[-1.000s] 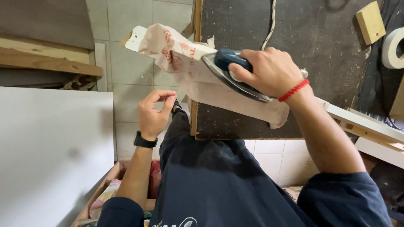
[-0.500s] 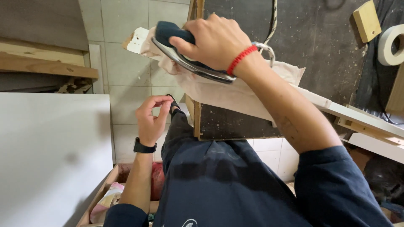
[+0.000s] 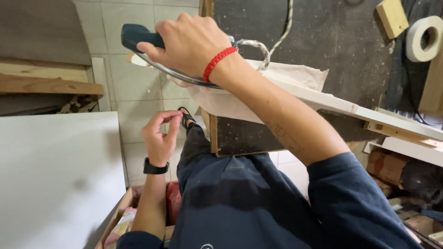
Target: Ironing a strip of material onto a wooden rail on a workbench in a workshop.
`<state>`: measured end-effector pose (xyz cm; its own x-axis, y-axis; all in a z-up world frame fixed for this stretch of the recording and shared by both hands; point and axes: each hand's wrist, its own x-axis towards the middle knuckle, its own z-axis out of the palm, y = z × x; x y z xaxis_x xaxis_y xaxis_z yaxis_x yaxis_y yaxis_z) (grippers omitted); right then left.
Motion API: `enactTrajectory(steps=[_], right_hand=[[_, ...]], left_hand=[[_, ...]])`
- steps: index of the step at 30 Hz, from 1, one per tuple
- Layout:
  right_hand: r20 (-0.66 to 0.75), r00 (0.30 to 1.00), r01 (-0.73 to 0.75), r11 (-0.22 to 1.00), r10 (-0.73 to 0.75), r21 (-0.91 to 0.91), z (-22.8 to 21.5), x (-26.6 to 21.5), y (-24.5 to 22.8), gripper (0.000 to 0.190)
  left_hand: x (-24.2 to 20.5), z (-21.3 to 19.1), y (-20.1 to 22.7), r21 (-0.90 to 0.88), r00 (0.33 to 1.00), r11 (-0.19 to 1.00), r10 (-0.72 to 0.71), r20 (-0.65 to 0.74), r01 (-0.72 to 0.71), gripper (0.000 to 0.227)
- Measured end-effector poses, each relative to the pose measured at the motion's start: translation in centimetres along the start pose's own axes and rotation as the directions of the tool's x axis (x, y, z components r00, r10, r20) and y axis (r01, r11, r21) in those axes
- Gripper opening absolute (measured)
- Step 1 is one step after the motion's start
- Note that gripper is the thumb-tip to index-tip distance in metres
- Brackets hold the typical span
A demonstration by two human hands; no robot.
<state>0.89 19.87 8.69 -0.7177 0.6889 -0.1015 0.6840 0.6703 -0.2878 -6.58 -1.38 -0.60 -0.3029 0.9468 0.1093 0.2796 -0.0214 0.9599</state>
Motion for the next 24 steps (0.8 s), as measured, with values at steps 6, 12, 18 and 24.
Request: enactTrajectory(steps=[6, 12, 18, 24], right_hand=[[0.036, 0.999, -0.039, 0.999, 0.038, 0.026, -0.7, -1.9, 1.0, 0.061], [0.034, 0.999, -0.034, 0.999, 0.034, 0.002, -1.1, -5.4, 3.1, 0.06], [0.103, 0.993, -0.06, 0.998, 0.06, 0.004, -3.1, -10.2, 5.8, 0.056], [0.204, 0.971, -0.132, 0.991, 0.127, 0.01, -4.5, -15.1, 9.6, 0.055]], left_hand=[[-0.3, -0.1, 0.0, 0.075, 1.0, 0.997, -0.016, 0.001, 0.016, 0.017], [-0.4, 0.9, -0.1, 0.107, 0.999, 0.993, -0.048, 0.005, 0.047, 0.014], [-0.4, 1.9, -0.4, 0.101, 0.998, 0.994, -0.05, 0.028, 0.047, 0.01], [0.0, 2.9, 0.4, 0.08, 0.998, 0.997, -0.018, 0.061, 0.013, 0.005]])
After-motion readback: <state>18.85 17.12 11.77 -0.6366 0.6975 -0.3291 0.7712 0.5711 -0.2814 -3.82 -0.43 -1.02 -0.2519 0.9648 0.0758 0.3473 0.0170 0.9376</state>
